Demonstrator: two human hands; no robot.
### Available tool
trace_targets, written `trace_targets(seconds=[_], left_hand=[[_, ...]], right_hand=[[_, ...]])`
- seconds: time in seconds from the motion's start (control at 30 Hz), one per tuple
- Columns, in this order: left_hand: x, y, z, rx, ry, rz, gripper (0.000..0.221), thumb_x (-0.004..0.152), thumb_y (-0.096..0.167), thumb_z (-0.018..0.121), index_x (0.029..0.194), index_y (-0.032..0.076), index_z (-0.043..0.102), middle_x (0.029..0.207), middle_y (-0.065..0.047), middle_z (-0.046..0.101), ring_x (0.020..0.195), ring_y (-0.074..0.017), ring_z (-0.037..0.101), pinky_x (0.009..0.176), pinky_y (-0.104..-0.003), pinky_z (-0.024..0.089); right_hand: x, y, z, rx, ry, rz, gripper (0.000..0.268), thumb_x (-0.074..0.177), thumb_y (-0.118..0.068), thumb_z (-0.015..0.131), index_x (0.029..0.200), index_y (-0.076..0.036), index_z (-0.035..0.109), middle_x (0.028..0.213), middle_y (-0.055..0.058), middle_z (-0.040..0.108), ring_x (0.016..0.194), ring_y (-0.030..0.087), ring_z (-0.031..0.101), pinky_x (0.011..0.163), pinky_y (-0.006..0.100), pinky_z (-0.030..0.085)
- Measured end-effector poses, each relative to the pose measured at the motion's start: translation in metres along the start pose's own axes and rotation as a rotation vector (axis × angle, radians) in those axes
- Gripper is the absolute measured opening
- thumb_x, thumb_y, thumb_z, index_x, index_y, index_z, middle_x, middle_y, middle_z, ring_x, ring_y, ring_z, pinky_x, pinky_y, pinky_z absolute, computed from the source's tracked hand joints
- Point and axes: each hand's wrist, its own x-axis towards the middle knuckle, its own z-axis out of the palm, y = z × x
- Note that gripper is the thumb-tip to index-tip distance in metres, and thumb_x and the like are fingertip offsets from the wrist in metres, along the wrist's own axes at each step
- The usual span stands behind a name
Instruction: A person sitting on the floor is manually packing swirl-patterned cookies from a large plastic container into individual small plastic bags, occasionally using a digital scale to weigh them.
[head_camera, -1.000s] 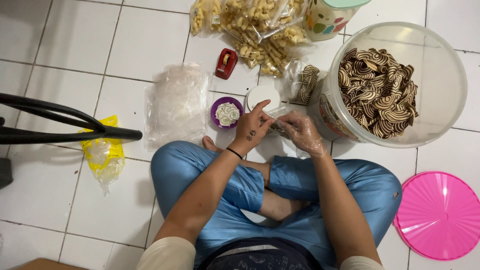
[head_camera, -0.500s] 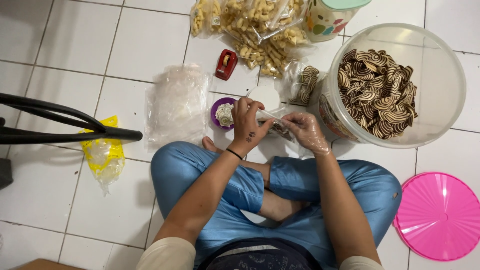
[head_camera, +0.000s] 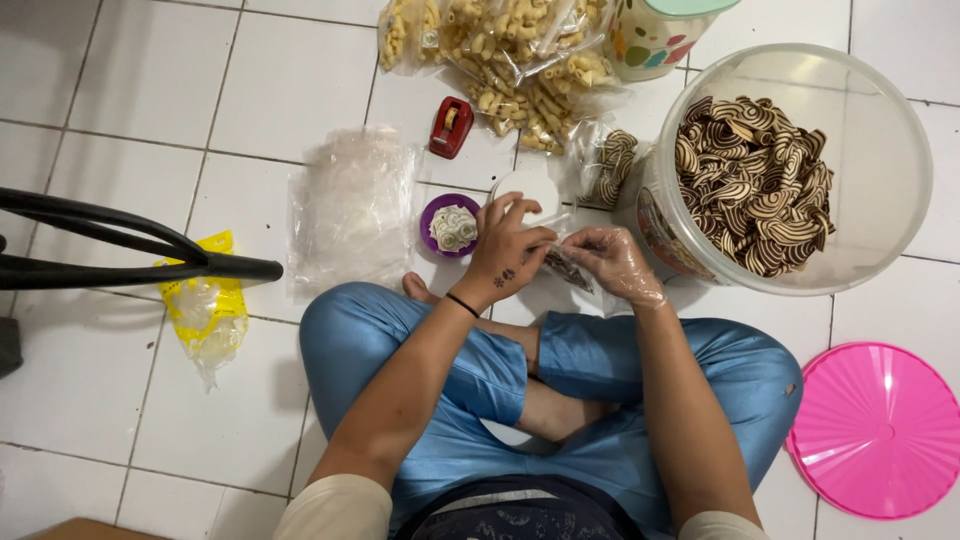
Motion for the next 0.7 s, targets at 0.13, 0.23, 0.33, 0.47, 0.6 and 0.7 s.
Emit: trace_targets(seconds=[0.13,0.23,0.33,0.47,0.6,0.7], left_hand=[[0.0,-0.01,-0.002,-0.069,-0.137,-0.03,0.007,0.096,0.023,0.067,0.1,0.021,0.073,0.102,0.001,0.063,0.118,-0.0233,0.054,0.104,-0.049,0.029],[0.001,-0.015,-0.001,-0.104,-0.19,-0.044,0.003,0.095,0.025,0.068,0.096,0.024,0.07,0.091,0.005,0.066,0.102,-0.0181,0.061,0.096,-0.04,0.037],[0.003,-0.012,-0.007,-0.134,-0.196,-0.043,0.006,0.095,0.018,0.066,0.092,0.019,0.071,0.087,0.002,0.066,0.094,-0.0189,0.061,0.089,-0.037,0.039],[0.004,-0.013,-0.006,-0.12,-0.216,-0.012,0.008,0.094,0.019,0.067,0.088,0.018,0.071,0.084,0.002,0.067,0.088,-0.0197,0.063,0.083,-0.036,0.042],[0.007,-0.019,-0.013,-0.156,-0.238,0.006,0.007,0.093,0.018,0.068,0.089,0.013,0.071,0.085,-0.005,0.069,0.086,-0.0271,0.066,0.08,-0.04,0.046],[0.005,-0.013,-0.015,-0.185,-0.207,0.008,0.009,0.095,0.016,0.067,0.087,0.013,0.073,0.084,-0.003,0.068,0.084,-0.0248,0.066,0.081,-0.036,0.046]], right_hand=[[-0.003,-0.013,0.001,-0.023,0.006,-0.002,0.01,0.086,-0.003,0.08,0.095,0.0,0.078,0.076,0.009,0.073,0.077,0.012,0.065,0.073,0.03,0.055],[-0.004,-0.023,0.002,-0.049,0.022,0.012,0.011,0.086,-0.004,0.081,0.096,0.0,0.078,0.075,0.011,0.073,0.075,0.013,0.066,0.071,0.03,0.055],[-0.008,-0.045,0.005,-0.323,0.045,-0.122,0.014,0.085,-0.01,0.083,0.097,-0.005,0.079,0.082,0.017,0.074,0.082,0.03,0.073,0.075,0.038,0.055],[-0.011,-0.064,0.014,-0.657,0.047,-0.259,0.02,0.08,-0.012,0.084,0.099,-0.014,0.08,0.083,0.008,0.073,0.082,0.03,0.071,0.077,0.04,0.054],[-0.004,-0.031,0.013,-0.691,0.09,-0.218,0.011,0.089,-0.02,0.079,0.1,-0.022,0.079,0.085,0.001,0.072,0.084,0.026,0.07,0.075,0.038,0.053],[-0.006,-0.047,0.023,-0.729,0.101,-0.303,0.02,0.08,-0.018,0.084,0.099,-0.019,0.079,0.082,0.008,0.072,0.082,0.034,0.07,0.073,0.047,0.055]])
